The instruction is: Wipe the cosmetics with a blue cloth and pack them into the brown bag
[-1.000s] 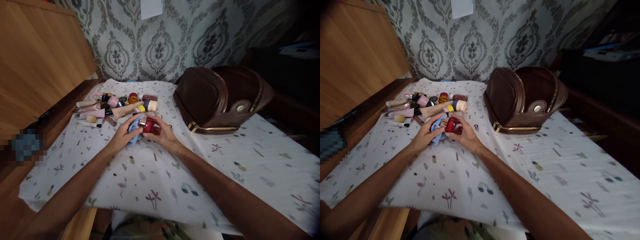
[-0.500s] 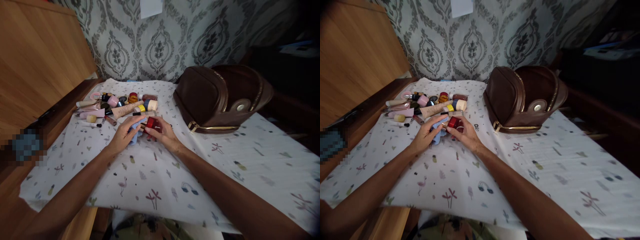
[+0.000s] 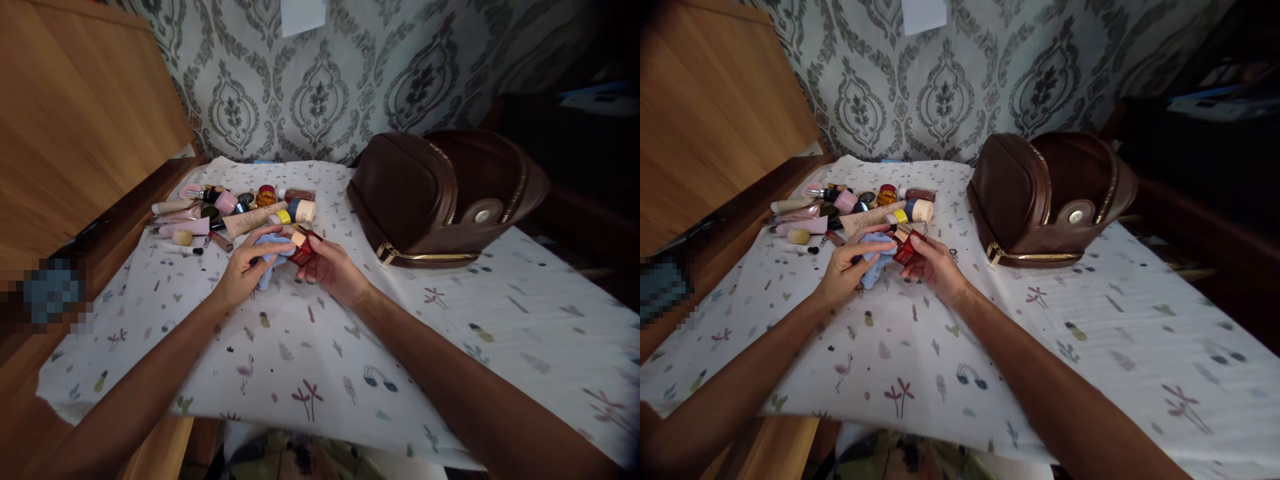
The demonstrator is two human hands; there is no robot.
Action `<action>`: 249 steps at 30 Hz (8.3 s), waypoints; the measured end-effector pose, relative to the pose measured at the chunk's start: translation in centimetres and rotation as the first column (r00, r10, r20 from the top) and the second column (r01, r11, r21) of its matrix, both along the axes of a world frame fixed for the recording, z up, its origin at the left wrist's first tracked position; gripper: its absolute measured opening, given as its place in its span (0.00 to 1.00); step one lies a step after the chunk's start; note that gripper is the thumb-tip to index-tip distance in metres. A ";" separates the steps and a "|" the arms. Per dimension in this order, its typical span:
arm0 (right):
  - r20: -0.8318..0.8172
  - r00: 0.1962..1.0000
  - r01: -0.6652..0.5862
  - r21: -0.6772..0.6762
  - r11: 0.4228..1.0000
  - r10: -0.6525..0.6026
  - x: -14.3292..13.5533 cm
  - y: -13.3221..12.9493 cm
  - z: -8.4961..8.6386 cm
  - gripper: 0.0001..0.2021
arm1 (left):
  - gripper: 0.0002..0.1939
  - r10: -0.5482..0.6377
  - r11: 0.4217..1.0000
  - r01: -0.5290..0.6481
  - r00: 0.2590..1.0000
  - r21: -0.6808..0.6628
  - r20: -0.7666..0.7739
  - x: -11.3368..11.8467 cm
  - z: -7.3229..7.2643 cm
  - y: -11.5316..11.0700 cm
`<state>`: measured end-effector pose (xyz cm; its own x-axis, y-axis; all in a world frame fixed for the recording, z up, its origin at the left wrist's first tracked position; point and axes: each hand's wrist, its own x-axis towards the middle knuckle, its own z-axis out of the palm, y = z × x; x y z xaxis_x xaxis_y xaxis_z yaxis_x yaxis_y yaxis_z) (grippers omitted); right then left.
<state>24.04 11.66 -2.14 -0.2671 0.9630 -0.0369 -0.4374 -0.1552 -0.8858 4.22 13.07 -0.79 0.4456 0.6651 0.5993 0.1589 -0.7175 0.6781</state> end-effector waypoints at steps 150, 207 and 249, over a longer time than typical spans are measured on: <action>0.550 0.774 0.064 0.423 0.904 -0.313 -0.3 -0.2 -1.7 0.35 | 0.12 0.359 0.933 -0.360 0.926 0.010 -0.114 0.5 -0.3 -0.7; 0.616 0.575 0.014 0.651 0.759 -0.539 -0.8 -1.2 -1.4 0.28 | 0.13 0.446 0.894 -0.449 0.890 -0.006 -0.093 0.4 -1.0 0.3; 0.581 0.732 0.036 0.490 0.871 -0.357 -0.4 -0.7 -1.3 0.32 | 0.09 0.361 0.915 -0.368 0.930 -0.167 -0.070 0.4 -0.1 -0.1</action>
<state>23.68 10.98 -3.42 -0.1355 0.9466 0.2925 0.2776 0.3197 -0.9059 4.61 12.95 -0.87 0.1717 0.8779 0.4471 0.4145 -0.4761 0.7756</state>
